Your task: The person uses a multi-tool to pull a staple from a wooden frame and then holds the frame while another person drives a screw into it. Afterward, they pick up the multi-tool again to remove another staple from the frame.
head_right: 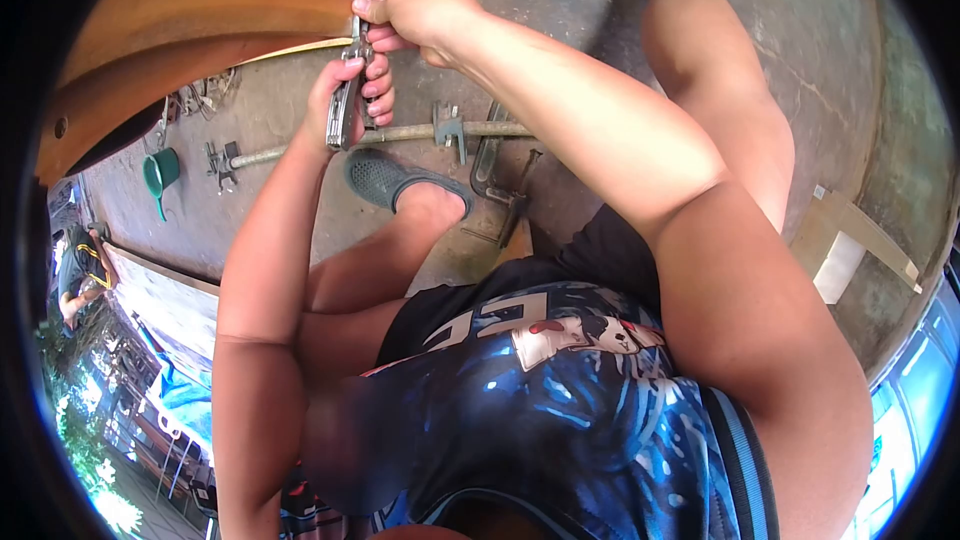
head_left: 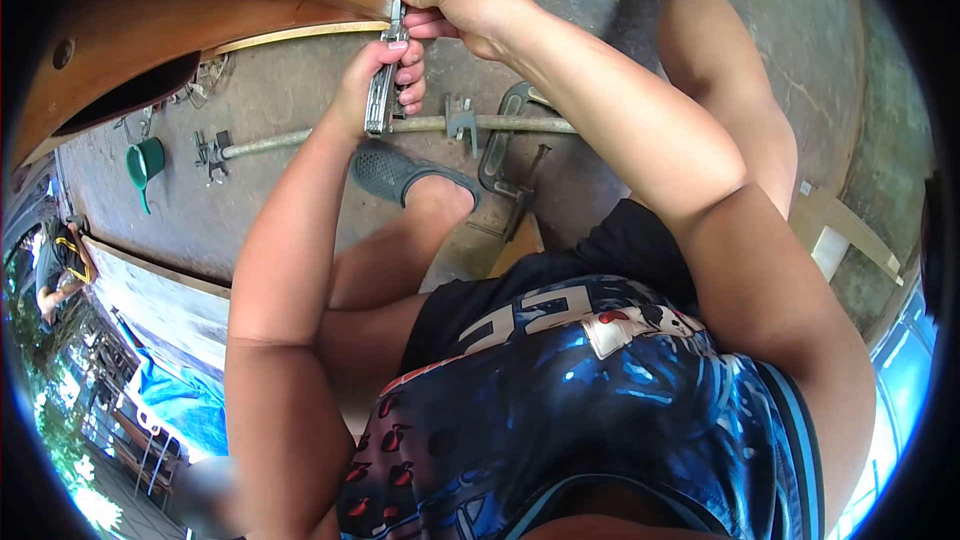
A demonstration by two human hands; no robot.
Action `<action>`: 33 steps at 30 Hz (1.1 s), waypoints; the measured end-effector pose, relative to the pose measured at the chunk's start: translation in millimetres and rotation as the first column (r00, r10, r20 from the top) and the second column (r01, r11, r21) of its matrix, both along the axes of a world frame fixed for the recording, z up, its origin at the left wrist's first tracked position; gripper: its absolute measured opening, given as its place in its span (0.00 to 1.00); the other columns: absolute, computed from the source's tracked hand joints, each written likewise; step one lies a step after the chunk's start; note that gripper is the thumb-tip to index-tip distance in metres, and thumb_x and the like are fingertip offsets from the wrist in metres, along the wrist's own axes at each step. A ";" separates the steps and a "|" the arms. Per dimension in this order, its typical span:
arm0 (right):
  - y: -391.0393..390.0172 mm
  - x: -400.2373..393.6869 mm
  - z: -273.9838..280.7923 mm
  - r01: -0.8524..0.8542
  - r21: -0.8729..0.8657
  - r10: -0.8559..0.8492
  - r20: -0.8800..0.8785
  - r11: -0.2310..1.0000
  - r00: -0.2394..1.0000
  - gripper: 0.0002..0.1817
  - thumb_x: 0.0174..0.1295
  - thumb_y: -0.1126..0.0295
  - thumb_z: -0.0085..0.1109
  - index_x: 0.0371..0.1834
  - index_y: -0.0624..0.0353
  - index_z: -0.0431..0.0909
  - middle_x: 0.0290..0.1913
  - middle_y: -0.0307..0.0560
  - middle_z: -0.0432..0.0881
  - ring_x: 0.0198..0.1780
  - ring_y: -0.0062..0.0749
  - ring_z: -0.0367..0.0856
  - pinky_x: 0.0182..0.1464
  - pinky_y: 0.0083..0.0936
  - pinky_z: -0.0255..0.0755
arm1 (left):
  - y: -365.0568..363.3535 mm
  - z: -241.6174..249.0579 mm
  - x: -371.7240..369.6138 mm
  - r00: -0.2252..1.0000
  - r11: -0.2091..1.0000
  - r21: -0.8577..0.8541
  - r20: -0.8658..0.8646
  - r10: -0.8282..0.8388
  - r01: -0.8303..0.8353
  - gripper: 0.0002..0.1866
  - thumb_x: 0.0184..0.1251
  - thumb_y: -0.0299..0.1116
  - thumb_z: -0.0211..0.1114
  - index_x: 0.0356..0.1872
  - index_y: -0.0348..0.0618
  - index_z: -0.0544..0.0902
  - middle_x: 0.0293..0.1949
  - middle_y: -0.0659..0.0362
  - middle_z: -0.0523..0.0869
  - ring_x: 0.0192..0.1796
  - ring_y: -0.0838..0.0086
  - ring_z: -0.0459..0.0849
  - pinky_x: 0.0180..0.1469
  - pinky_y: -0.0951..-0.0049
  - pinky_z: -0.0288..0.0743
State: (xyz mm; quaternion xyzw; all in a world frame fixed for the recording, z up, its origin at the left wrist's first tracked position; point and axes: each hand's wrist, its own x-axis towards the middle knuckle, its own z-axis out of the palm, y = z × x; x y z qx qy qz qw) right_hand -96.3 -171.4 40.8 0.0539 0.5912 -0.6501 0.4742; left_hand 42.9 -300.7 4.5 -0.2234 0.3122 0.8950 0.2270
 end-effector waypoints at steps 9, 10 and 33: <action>-0.1 0.2 -2.6 -0.001 -0.002 0.001 -0.001 1.000 1.000 0.14 0.65 0.69 0.70 0.43 0.69 0.78 0.38 0.50 0.84 0.36 0.31 0.86 0.41 0.24 0.87 | -1.1 -1.6 1.3 1.000 1.000 -0.003 -0.014 -0.005 0.005 0.12 0.69 0.46 0.56 0.34 0.50 0.70 0.25 0.67 0.67 0.26 0.76 0.70 0.30 0.72 0.67; -0.2 0.1 -2.5 -0.001 -0.003 0.001 0.000 1.000 1.000 0.14 0.65 0.69 0.70 0.43 0.69 0.78 0.38 0.50 0.84 0.36 0.31 0.86 0.41 0.24 0.87 | -1.5 -2.0 1.4 1.000 1.000 0.001 -0.017 -0.006 0.006 0.12 0.69 0.46 0.56 0.34 0.50 0.70 0.25 0.67 0.67 0.26 0.76 0.70 0.30 0.72 0.67; -1.1 2.3 -5.4 0.011 -0.012 -0.011 -0.003 1.000 1.000 0.15 0.65 0.69 0.70 0.45 0.69 0.78 0.37 0.49 0.84 0.35 0.30 0.85 0.41 0.25 0.86 | -4.4 -3.4 2.7 0.997 0.999 -0.007 -0.056 -0.054 0.054 0.15 0.67 0.49 0.58 0.37 0.50 0.69 0.28 0.67 0.67 0.29 0.75 0.69 0.35 0.71 0.65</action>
